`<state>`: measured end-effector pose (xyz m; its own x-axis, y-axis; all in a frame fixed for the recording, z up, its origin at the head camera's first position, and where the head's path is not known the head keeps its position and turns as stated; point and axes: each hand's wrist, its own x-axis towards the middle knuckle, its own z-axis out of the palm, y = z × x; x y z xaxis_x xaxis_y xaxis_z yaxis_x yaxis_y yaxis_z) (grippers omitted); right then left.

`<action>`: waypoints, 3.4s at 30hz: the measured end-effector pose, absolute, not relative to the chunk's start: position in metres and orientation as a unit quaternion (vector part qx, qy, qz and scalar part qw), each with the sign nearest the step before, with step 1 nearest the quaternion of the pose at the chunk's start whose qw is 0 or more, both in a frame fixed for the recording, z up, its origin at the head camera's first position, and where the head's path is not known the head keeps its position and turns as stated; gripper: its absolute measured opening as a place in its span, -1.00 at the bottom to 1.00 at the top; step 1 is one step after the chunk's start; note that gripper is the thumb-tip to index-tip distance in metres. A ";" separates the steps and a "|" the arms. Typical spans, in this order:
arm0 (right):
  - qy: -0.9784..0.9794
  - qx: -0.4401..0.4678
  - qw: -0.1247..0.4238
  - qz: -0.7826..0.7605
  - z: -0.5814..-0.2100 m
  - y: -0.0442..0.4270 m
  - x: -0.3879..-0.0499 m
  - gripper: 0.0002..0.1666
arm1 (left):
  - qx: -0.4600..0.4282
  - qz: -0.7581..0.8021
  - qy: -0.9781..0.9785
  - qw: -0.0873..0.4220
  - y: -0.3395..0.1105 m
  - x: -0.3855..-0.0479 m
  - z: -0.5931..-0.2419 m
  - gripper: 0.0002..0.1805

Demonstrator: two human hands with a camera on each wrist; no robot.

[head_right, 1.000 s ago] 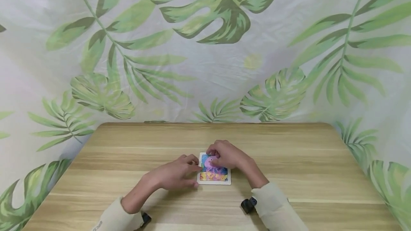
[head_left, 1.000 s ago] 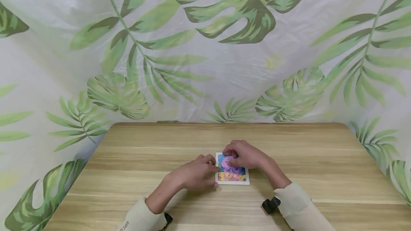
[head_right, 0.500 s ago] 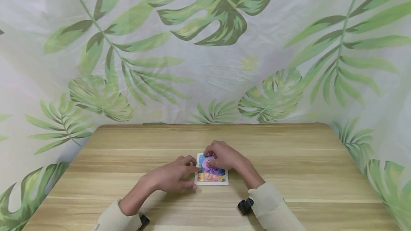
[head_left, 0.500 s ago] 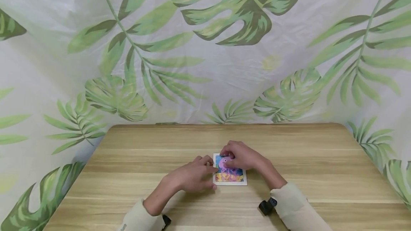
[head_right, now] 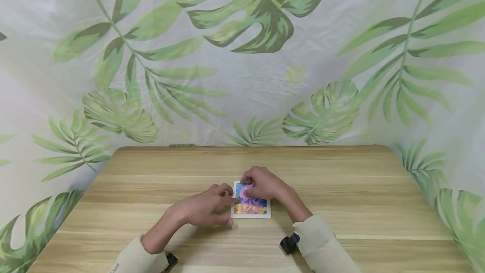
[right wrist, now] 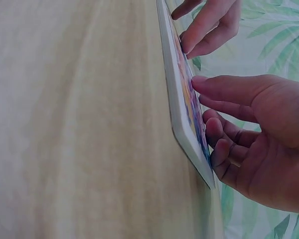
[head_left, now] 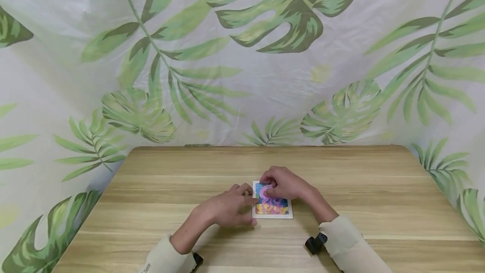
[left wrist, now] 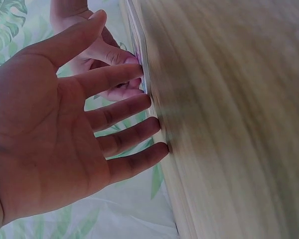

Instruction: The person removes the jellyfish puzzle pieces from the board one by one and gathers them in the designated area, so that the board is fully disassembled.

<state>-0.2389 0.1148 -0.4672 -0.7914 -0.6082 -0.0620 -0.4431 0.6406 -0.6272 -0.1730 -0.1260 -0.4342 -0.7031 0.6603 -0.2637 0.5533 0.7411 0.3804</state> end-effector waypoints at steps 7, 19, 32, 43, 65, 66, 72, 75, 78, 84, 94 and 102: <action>0.895 -0.281 0.145 -0.314 -0.470 0.115 -0.239 -0.71 | 0.338 0.138 0.909 0.202 -0.127 -0.175 -0.433 -0.35; 0.901 -0.251 0.154 -0.320 -0.472 0.113 -0.238 -0.75 | 0.338 0.147 0.905 0.212 -0.128 -0.176 -0.434 -0.36; 0.891 -0.279 0.140 -0.331 -0.470 0.108 -0.234 -0.59 | 0.345 0.146 0.904 0.208 -0.128 -0.175 -0.431 -0.35; 0.890 -0.267 0.127 -0.347 -0.467 0.107 -0.232 -0.56 | 0.343 0.142 0.906 0.205 -0.126 -0.174 -0.431 -0.33; 0.896 -0.265 0.150 -0.322 -0.470 0.106 -0.230 -0.63 | 0.336 0.147 0.906 0.214 -0.126 -0.173 -0.434 -0.30; 0.898 -0.258 0.151 -0.322 -0.470 0.106 -0.229 -0.62 | 0.335 0.146 0.906 0.215 -0.126 -0.173 -0.434 -0.29; 0.905 -0.238 0.153 -0.317 -0.470 0.105 -0.226 -0.64 | 0.336 0.133 0.907 0.215 -0.125 -0.172 -0.437 -0.30; 0.905 -0.241 0.150 -0.317 -0.470 0.105 -0.228 -0.66 | 0.339 0.129 0.908 0.209 -0.126 -0.172 -0.436 -0.30; 0.903 -0.248 0.147 -0.320 -0.470 0.105 -0.230 -0.66 | 0.344 0.130 0.907 0.203 -0.126 -0.173 -0.434 -0.31; 0.894 -0.257 0.136 -0.341 -0.471 0.106 -0.232 -0.67 | 0.344 0.130 0.907 0.205 -0.126 -0.173 -0.432 -0.32; 0.880 -0.269 0.126 -0.370 -0.474 0.108 -0.234 -0.76 | 0.342 0.132 0.908 0.204 -0.126 -0.172 -0.433 -0.33; 0.866 -0.275 0.115 -0.401 -0.473 0.112 -0.236 -0.74 | 0.343 0.127 0.908 0.203 -0.126 -0.172 -0.433 -0.33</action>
<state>-0.2363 0.1115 -0.4732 -0.8229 -0.5678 0.0217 -0.3839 0.5274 -0.7579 -0.1720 -0.1264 -0.4325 -0.6818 0.6752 -0.2813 0.5720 0.7319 0.3703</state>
